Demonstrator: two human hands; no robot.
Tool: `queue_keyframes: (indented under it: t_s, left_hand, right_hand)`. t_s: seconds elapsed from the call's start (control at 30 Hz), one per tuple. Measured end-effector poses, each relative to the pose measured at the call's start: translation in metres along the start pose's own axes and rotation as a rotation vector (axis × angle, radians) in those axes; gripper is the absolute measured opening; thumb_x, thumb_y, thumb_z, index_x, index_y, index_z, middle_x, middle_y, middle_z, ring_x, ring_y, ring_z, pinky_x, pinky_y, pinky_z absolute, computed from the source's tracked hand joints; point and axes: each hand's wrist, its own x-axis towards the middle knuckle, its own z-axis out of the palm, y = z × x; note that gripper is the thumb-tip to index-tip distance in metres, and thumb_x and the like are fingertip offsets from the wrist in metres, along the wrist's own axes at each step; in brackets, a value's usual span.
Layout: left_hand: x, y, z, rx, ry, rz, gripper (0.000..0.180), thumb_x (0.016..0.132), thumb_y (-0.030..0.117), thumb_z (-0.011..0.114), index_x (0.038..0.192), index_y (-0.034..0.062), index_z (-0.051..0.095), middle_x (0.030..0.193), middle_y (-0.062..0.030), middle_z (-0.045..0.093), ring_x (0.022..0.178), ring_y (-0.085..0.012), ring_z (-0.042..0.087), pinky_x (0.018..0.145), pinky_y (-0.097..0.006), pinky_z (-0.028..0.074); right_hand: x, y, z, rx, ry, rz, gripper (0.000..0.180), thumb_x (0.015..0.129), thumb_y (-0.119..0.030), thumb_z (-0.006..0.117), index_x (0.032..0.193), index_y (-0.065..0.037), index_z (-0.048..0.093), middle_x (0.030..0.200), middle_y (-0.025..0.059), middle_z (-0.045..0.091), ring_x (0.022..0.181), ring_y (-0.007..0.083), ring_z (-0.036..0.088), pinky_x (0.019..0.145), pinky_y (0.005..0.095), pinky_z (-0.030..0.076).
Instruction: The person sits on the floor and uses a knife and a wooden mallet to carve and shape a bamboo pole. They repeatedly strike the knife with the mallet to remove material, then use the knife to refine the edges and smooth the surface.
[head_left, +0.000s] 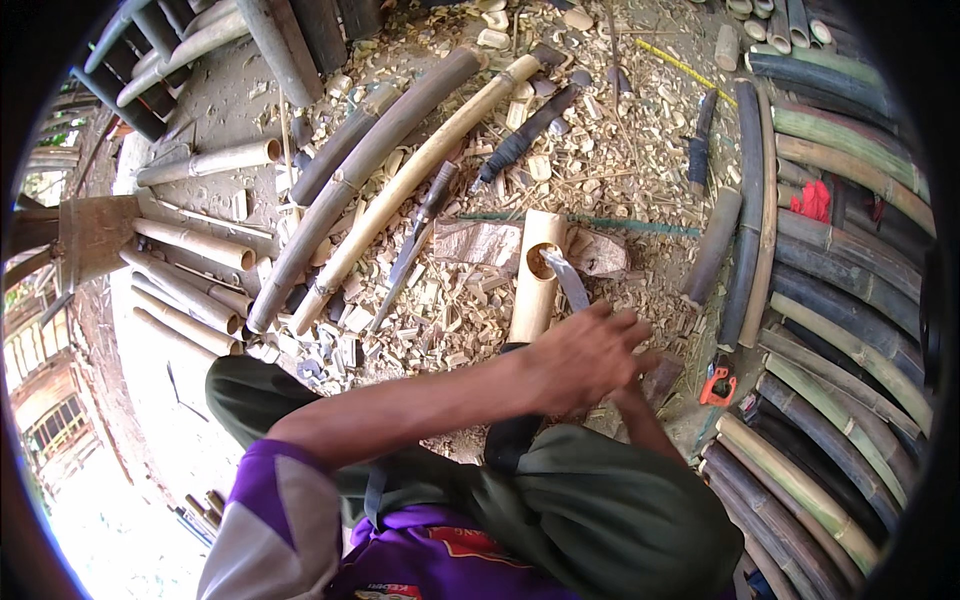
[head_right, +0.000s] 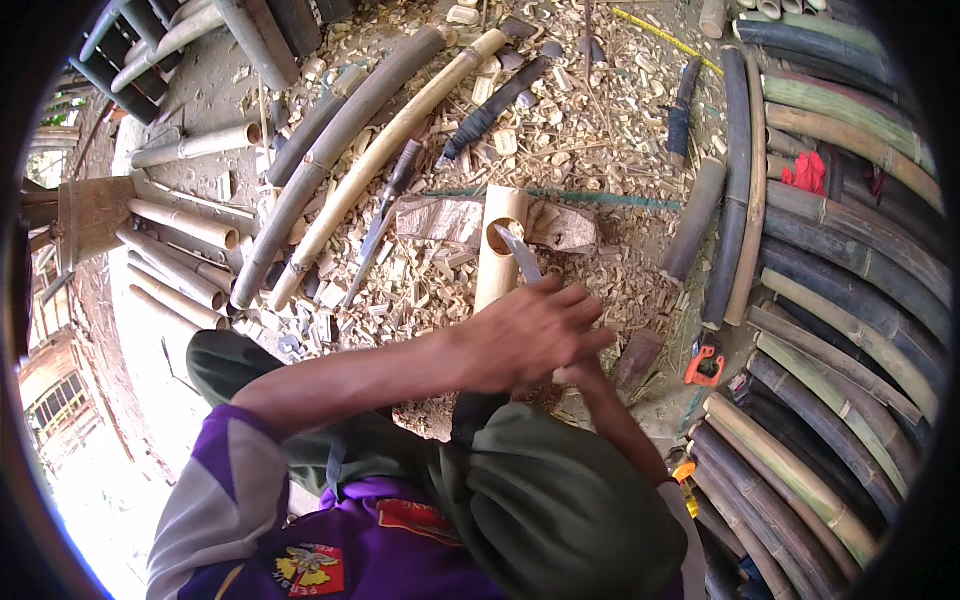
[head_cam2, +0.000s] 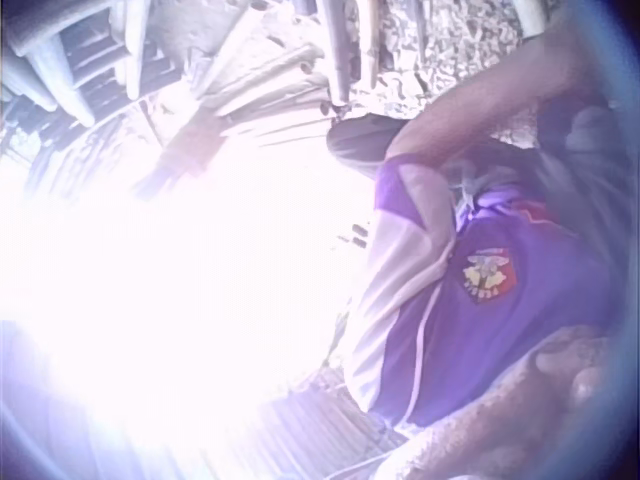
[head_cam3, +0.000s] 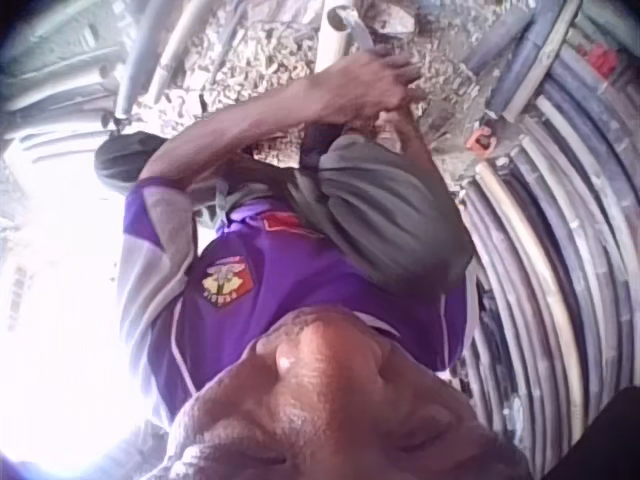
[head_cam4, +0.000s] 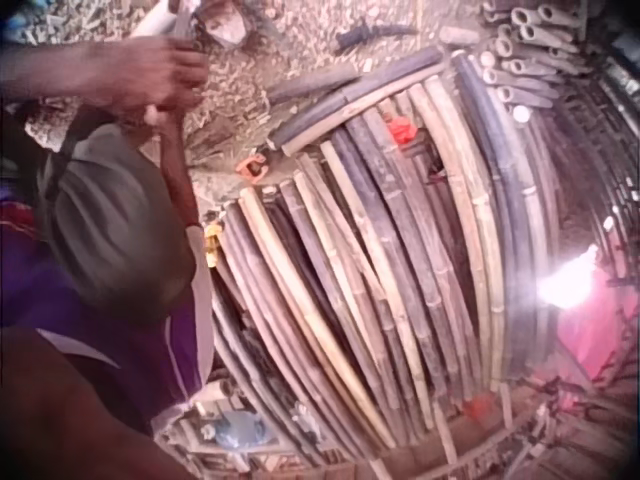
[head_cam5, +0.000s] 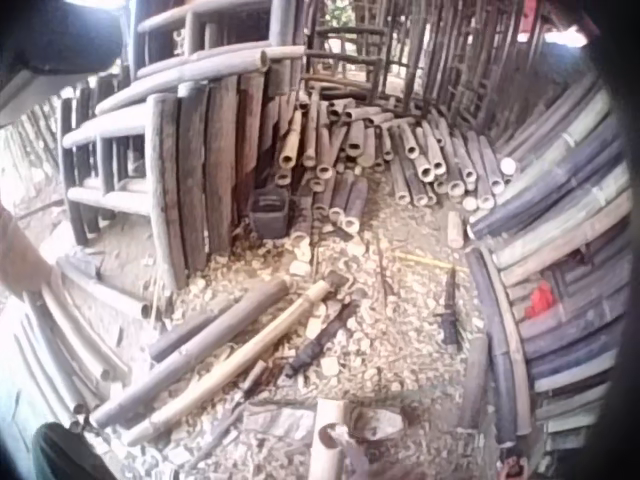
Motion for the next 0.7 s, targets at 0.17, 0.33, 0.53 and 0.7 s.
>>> queue_keyframes:
  t_s: [0.17, 0.33, 0.53, 0.7]
  left_hand:
    - [0.07, -0.054, 0.04, -0.142, -0.041, -0.148, 0.083, 0.078, 0.004, 0.078, 0.15, 0.018, 0.04, 0.145, -0.0217, 0.046, 0.127, -0.0404, 0.059, 0.097, -0.047, 0.058]
    - [0.062, -0.077, 0.025, -0.336, 0.384, -0.247, 0.086, 0.076, -0.008, 0.071, 0.152, 0.0197, 0.041, 0.156, -0.0261, 0.036, 0.128, -0.0482, 0.058, 0.097, -0.048, 0.06]
    - [0.041, -0.086, 0.024, -0.56, 0.846, -0.408, 0.097, 0.068, -0.021, 0.064, 0.154, 0.0186, 0.041, 0.158, -0.03, 0.03, 0.128, -0.0528, 0.055, 0.097, -0.049, 0.06]
    - [0.023, -0.09, 0.031, -0.705, 1.292, -0.442, 0.099, 0.066, -0.023, 0.06, 0.155, 0.014, 0.042, 0.156, -0.027, 0.03, 0.134, -0.0483, 0.05, 0.105, -0.047, 0.054]
  right_hand:
    - [0.032, -0.015, -0.07, -0.039, 0.127, 0.214, 0.041, 0.102, -0.02, 0.061, 0.136, -0.001, 0.05, 0.127, 0.0166, 0.06, 0.119, 0.0299, 0.061, 0.105, 0.0428, 0.052]
    - [0.071, -0.135, -0.12, -0.704, 0.141, 0.147, 0.036, 0.095, -0.031, 0.068, 0.117, -0.003, 0.062, 0.104, 0.0153, 0.066, 0.099, 0.0283, 0.067, 0.092, 0.0434, 0.056]
    - [0.124, -0.185, -0.134, -1.154, -0.042, -0.151, 0.027, 0.088, -0.031, 0.073, 0.1, -0.009, 0.064, 0.09, 0.0084, 0.069, 0.092, 0.0269, 0.068, 0.086, 0.0449, 0.053]
    - [0.142, -0.237, -0.103, -1.378, -0.136, -0.447, 0.029, 0.078, -0.028, 0.078, 0.098, -0.011, 0.066, 0.09, 0.0085, 0.071, 0.089, 0.0277, 0.068, 0.084, 0.0431, 0.052]
